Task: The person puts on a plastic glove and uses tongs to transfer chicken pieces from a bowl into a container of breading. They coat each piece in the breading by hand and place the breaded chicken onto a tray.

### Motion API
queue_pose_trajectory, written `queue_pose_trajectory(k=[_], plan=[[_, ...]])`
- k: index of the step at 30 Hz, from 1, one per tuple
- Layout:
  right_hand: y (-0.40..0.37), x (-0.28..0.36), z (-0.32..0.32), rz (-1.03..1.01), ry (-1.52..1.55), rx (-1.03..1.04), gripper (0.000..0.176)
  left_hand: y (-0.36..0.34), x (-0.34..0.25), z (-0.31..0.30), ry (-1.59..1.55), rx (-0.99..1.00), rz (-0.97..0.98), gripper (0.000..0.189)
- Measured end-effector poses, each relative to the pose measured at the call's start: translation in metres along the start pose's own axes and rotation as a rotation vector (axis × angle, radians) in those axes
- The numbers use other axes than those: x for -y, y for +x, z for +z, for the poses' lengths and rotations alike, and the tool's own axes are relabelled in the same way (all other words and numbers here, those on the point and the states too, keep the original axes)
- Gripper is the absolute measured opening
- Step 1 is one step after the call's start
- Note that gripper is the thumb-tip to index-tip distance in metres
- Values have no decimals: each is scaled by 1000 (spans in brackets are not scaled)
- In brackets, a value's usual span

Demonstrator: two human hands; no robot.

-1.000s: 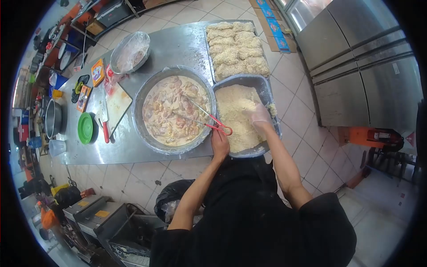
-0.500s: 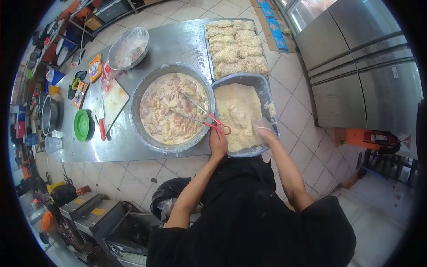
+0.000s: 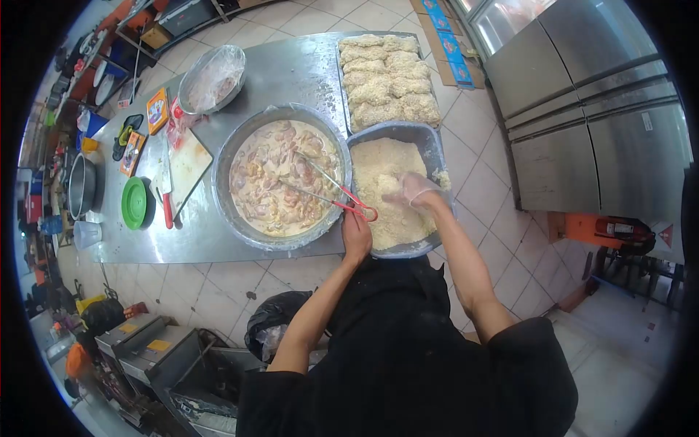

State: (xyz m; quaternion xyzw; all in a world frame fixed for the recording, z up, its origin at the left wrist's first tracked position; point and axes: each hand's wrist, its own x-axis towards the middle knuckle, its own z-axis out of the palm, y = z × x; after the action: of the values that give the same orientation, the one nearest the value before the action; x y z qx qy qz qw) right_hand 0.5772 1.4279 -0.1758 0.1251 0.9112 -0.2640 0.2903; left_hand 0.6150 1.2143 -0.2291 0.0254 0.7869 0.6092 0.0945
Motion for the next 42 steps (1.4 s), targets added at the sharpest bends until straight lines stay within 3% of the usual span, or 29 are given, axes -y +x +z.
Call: queue_pose_trajectory(k=[4,6,7,9,13,15,16,18,20,21,23,25,27,29,31,33,36,37,42], plan=[[-14,13,-34,116,13,200,68,-1,-2,-1,38,-15,22,35],[-17,-9,-22,38,344,-2,56,0,-1,-1,32,-10,13,35],[-16,-15,-17,35,342,-4,56,0,0,-1,28,0,1,34],[-16,-22,-13,-131,703,-80,50,0,3,0,24,-5,4,34],[-19,-14,-25,-173,775,-116,48,-2,14,3,61,-41,39,33],[-31,6,-34,130,1028,-189,47,-3,10,1,48,-22,12,33],[-28,-4,-24,123,1028,-197,47,-4,7,0,40,0,-24,34],[-10,-26,-3,54,972,-82,45,-4,6,-1,54,0,-34,34],[-15,-19,-24,27,968,-48,42,-6,13,-1,54,24,-63,33],[-12,-22,-30,18,1040,16,41,-4,14,3,67,-58,53,26],[1,-27,-46,3,1111,82,40,-6,17,3,68,-56,47,26],[13,-13,-95,-173,1011,117,37,-7,21,2,70,-53,29,26],[30,12,-157,-142,524,57,39,-7,19,3,65,-67,8,26],[76,14,-187,-223,601,61,51,-8,18,2,65,-81,-14,26],[136,20,-224,-417,12,-68,64,-9,18,1,57,-56,1,26],[179,40,-246,-487,-254,-17,66,-8,16,1,74,-64,25,25],[220,65,-248,-438,-370,62,62,-8,18,1,132,-81,78,23],[227,64,-239,-551,-317,13,58,-8,15,0,109,-68,49,23],[212,77,-220,-520,-417,-138,48,-10,10,0,67,-79,-40,24]])
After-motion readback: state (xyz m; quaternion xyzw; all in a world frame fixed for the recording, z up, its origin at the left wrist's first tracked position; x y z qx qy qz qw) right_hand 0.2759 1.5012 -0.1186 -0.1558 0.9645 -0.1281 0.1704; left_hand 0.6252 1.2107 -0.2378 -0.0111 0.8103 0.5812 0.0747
